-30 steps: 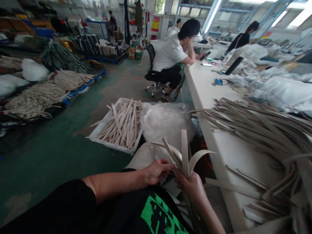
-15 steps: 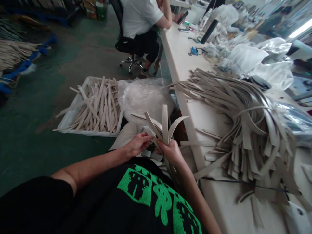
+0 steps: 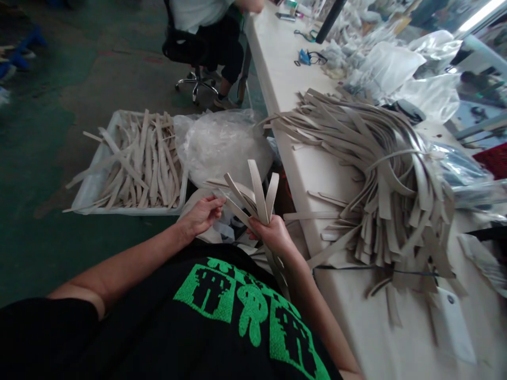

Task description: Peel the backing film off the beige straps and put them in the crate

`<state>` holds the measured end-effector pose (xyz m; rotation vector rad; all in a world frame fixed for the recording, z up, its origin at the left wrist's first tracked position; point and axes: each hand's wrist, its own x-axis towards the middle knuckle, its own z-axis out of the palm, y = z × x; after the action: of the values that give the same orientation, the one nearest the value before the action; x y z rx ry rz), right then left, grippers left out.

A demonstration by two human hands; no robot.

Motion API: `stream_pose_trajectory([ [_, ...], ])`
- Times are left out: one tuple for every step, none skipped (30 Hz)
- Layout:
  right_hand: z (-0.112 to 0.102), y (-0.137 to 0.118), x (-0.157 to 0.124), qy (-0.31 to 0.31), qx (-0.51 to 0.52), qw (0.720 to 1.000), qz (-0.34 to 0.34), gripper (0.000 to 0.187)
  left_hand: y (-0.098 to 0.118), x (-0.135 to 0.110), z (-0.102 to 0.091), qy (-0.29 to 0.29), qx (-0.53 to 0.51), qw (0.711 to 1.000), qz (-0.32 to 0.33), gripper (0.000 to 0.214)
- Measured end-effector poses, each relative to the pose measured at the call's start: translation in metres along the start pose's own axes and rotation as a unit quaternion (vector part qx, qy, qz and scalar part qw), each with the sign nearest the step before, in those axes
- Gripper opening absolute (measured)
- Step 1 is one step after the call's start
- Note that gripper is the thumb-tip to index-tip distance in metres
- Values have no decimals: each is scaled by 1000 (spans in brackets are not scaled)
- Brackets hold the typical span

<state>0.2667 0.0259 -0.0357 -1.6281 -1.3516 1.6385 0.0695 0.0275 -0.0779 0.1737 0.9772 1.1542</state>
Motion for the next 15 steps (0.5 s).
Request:
stream_pose_trajectory([
  [-1, 1, -1, 6, -9, 1000, -3, 30, 0, 0, -1, 0, 1, 1000, -4, 33],
  [-1, 3, 0, 13, -16, 1000, -10, 29, -1, 0, -2, -5, 8, 1000, -13, 32],
  [1, 3, 1, 18, -20, 999, -18, 29, -4, -1, -1, -11, 17, 999, -24, 31],
  [4, 4, 3, 22, -19, 999, -25, 28, -7, -2, 0, -20, 27, 999, -36, 30],
  [7, 3, 6, 22, -14, 999, -28, 29, -11, -4, 2, -29, 34, 998, -44, 30],
  [10, 2, 9, 19, -6, 999, -30, 29, -14, -5, 4, -36, 38, 997, -48, 30],
  [14, 1, 12, 15, 3, 999, -30, 31, -16, -6, 5, -42, 40, 997, -49, 30],
  [17, -1, 14, 12, 13, 999, -30, 32, -17, -7, 7, -47, 41, 997, -48, 30],
  [19, -3, 16, 9, 23, 999, -31, 34, -17, -7, 7, -51, 42, 997, -46, 30],
  [21, -6, 18, 5, 35, 999, -33, 35, -16, -8, 7, -52, 44, 997, -43, 30],
  [22, -8, 19, 1, 47, 998, -34, 36, -13, -8, 6, -55, 47, 997, -41, 30],
  [23, -10, 19, 0, 59, 998, -34, 37, -9, -8, 4, -58, 50, 996, -40, 30],
  [22, -11, 18, -1, 70, 997, -30, 38, -2, -7, 1, -62, 53, 996, -37, 32],
  [21, -10, 17, 2, 81, 996, -23, 39, 7, -6, -4, -66, 58, 996, -33, 34],
  [19, -8, 16, 12, 90, 996, -16, 41, 19, -4, -9, -70, 66, 995, -27, 37],
])
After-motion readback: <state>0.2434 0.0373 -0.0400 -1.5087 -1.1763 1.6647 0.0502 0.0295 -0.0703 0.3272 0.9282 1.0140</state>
